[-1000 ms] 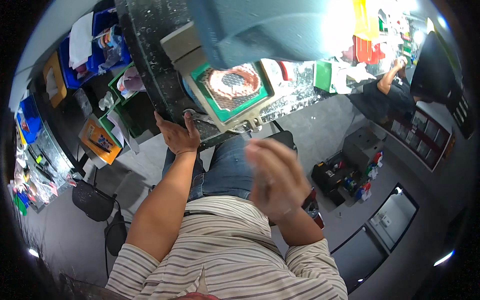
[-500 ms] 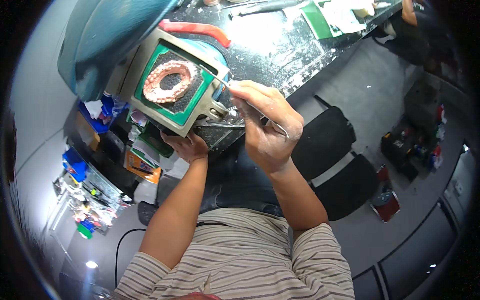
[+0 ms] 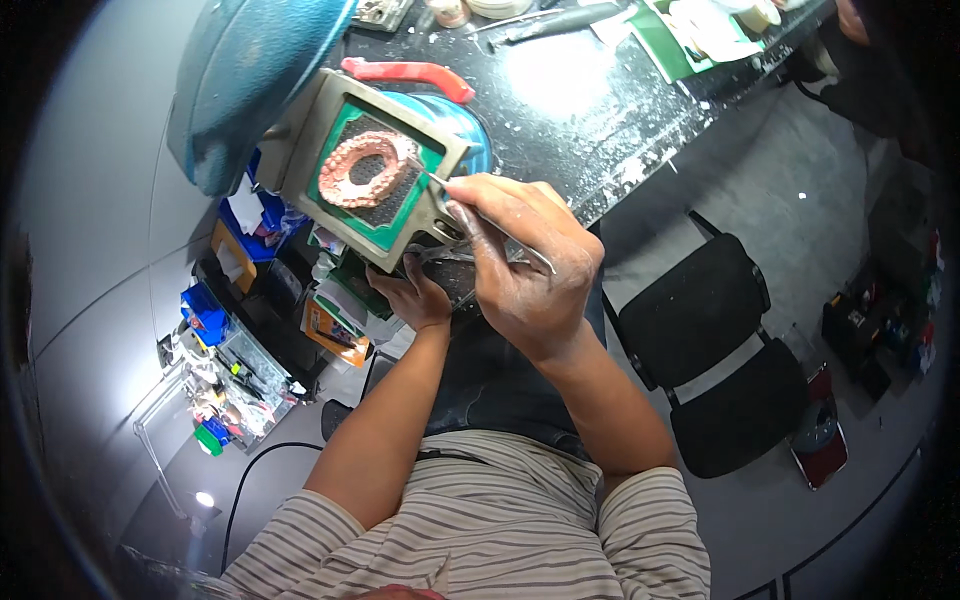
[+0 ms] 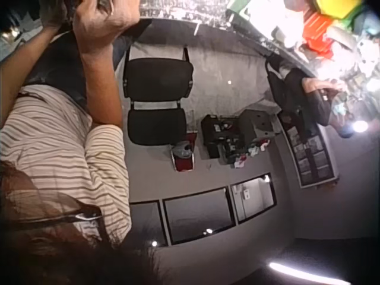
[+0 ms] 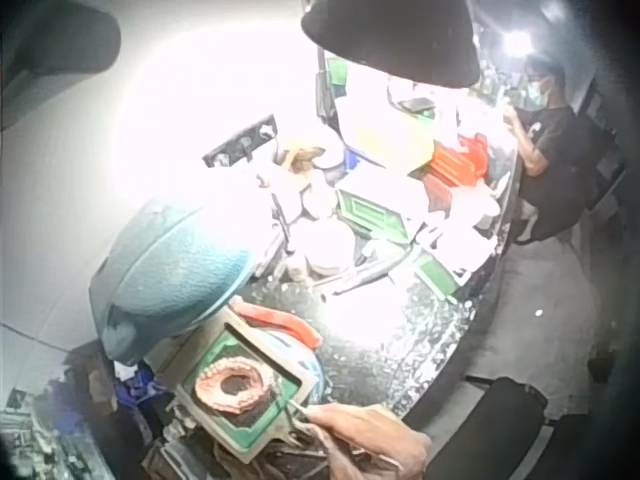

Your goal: The person operates a vacuum forming machine over a dental model and uses a metal probe to work along the edges of the model.

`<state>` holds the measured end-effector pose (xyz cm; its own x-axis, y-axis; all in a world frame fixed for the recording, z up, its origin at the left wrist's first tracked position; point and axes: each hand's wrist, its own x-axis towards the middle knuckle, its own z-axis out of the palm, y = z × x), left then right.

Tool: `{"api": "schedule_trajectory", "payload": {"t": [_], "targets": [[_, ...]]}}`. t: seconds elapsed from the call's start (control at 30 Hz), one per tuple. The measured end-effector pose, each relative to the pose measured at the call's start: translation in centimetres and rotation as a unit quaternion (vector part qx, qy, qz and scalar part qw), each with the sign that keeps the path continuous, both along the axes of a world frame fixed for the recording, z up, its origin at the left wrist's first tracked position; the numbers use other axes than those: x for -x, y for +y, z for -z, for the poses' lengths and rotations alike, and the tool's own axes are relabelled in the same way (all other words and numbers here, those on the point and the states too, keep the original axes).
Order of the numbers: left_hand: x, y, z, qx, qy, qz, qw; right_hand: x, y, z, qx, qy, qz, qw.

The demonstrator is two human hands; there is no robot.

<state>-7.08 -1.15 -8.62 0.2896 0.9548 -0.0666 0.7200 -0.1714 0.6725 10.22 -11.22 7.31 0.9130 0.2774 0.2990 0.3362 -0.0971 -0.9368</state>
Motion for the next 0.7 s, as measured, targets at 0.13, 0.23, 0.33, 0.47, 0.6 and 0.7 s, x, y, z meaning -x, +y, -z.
{"api": "schedule_trajectory", "payload": {"t": [0.13,0.23,0.33,0.47,0.6,0.7], "targets": [[-0.3,-0.4,0.0,-0.007,0.005,0.008,1.0,0.3,0.0,-0.4,0.023,0.007,0.002,1.0],[-0.3,0.0,-0.5,0.009,0.028,-0.007,1.0,0.4,0.5,-1.0,0.023,0.031,-0.004,0.999],[-0.4,-0.3,-0.2,0.005,0.041,-0.005,0.999,0.7,0.3,-1.4,0.036,0.056,-0.027,0.997],[-0.1,-0.3,0.1,0.018,0.037,-0.017,0.999,1.3,0.8,-1.4,0.034,0.063,-0.044,0.996],[0.1,-0.4,0.3,0.003,0.032,-0.017,0.999,1.3,0.9,-1.9,0.053,0.092,-0.062,0.992],[0.1,-0.5,0.1,0.003,0.048,-0.015,0.999,1.4,0.8,-1.9,0.066,0.11,-0.074,0.989]]}}
